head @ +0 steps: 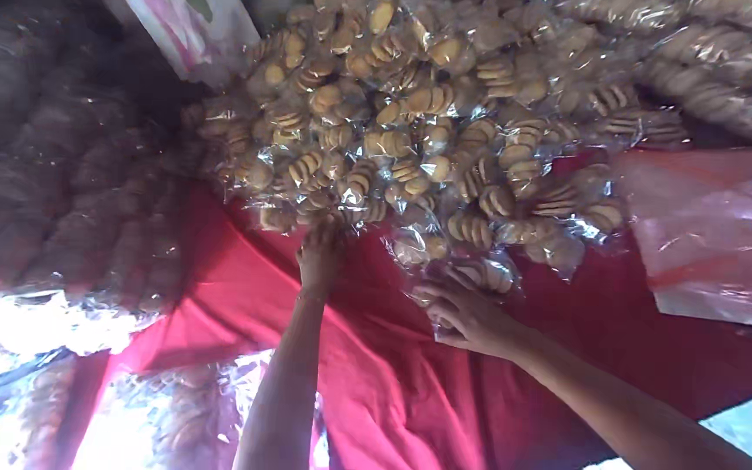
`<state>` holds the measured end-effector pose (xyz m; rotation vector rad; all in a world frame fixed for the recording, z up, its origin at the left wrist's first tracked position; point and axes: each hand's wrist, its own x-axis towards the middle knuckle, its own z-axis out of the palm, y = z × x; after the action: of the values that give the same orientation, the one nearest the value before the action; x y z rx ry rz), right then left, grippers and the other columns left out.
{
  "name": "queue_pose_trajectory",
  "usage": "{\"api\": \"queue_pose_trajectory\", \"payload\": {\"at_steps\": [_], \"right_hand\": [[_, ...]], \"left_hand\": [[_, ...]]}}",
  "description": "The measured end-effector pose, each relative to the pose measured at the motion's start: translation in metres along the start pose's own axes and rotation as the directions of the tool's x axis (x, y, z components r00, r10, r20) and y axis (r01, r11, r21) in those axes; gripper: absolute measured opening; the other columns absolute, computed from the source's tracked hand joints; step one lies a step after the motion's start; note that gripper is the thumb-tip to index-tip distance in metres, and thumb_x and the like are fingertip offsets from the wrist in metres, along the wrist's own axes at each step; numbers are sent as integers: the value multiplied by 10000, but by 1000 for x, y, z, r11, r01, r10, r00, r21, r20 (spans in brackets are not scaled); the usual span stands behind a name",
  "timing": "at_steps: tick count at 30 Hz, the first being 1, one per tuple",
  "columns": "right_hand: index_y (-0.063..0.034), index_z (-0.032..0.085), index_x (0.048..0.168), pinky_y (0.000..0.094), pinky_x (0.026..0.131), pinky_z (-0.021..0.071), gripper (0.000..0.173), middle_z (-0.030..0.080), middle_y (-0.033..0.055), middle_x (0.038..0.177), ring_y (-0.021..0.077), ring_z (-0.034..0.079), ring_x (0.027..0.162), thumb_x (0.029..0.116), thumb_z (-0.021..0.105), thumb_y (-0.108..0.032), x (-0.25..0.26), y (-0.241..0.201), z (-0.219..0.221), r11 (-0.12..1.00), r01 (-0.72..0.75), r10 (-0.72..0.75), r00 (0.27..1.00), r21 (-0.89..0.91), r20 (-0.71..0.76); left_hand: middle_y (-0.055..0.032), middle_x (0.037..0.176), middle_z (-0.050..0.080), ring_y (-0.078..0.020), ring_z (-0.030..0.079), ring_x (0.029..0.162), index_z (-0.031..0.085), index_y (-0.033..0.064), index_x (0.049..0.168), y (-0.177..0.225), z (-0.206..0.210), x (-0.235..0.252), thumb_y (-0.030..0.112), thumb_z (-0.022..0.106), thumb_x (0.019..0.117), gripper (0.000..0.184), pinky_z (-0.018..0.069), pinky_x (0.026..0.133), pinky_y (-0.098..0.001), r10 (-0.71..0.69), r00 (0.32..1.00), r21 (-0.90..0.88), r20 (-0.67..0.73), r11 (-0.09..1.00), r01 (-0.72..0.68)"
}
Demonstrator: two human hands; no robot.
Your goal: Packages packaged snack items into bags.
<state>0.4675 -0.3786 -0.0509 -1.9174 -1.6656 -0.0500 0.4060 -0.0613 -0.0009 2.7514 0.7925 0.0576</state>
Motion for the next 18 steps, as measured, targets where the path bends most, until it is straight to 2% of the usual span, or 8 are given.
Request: {"api": "queue_pose_trajectory", "payload": {"at_steps": [3, 6, 9, 10, 11, 12, 15, 18], "right_hand": [[-118, 707, 1051, 551, 1136, 397, 216, 642, 81, 1373, 309, 532, 1359, 986, 570, -273, -42, -2, -30, 1000, -1, 2, 998, 11, -56], [-103, 727, 992, 374, 966, 529, 232, 668, 106, 1158, 224, 633, 1107, 1012, 570, -274, -62, -15, -65, 972, -141, 186, 951, 187, -247], [-105, 645, 1046, 192, 796, 566, 130, 672, -53, 1002, 7, 650, 907, 978, 596, -204, -67, -13, -101, 713, -306, 518, 836, 632, -180], [-37, 626, 1067, 207, 753, 559, 146, 653, -8, 947, 27, 636, 834, 954, 576, -115, -67, -11, -109, 711, -364, 556, 815, 602, -164], [70, 626, 1077, 312, 740, 553, 209, 663, 127, 922, 136, 643, 801, 913, 566, -45, -65, -11, -114, 736, -415, 572, 805, 535, -161], [96, 624, 1062, 326, 750, 538, 224, 658, 167, 926, 154, 632, 809, 931, 548, -69, -64, -10, -116, 753, -441, 570, 807, 487, -151], [4, 605, 1019, 137, 780, 509, 165, 604, -14, 928, -49, 579, 836, 984, 543, -145, -56, -13, -118, 686, -378, 541, 837, 622, -88], [-15, 602, 1014, 187, 780, 526, 109, 608, -13, 914, -15, 595, 829, 979, 565, -112, -52, -15, -112, 584, -388, 588, 808, 713, -42]], "left_hand": [[-142, 1591, 424, -437, 431, 1417, 480, 226, 1534, 24, 13, -74, 303, 549, 1005, 539, 393, 1025, -697, 15, 1000, 55, 12, 998, -16], [-204, 1583, 413, -476, 402, 1431, 481, 186, 1534, 52, 26, -162, 215, 600, 946, 601, 328, 1049, -746, 41, 999, -35, -32, 999, -42], [-214, 1519, 498, -484, 434, 1413, 553, 121, 1473, 66, 43, -219, 200, 559, 955, 524, 233, 1062, -823, 76, 963, -28, -257, 996, -87], [-226, 1499, 517, -488, 455, 1397, 580, 96, 1444, 70, 44, -227, 182, 560, 943, 508, 230, 1070, -815, 117, 949, 7, -293, 993, -121], [-241, 1487, 523, -488, 467, 1389, 595, 76, 1425, 76, 42, -227, 166, 582, 912, 522, 240, 1076, -803, 157, 944, 41, -291, 988, -151], [-255, 1505, 497, -486, 441, 1409, 573, 61, 1443, 81, 36, -222, 171, 616, 878, 577, 226, 1091, -795, 165, 959, 59, -231, 986, -155], [-260, 1623, 307, -466, 248, 1516, 359, 71, 1584, 83, 22, -173, 380, 638, 947, 761, 117, 1146, -771, 20, 999, 67, 49, 997, -23], [-212, 1556, 451, -412, 466, 1410, 421, 51, 1547, 68, 30, -123, 282, 562, 1035, 579, 359, 1120, -640, -30, 999, 31, 14, 999, 30]]}}
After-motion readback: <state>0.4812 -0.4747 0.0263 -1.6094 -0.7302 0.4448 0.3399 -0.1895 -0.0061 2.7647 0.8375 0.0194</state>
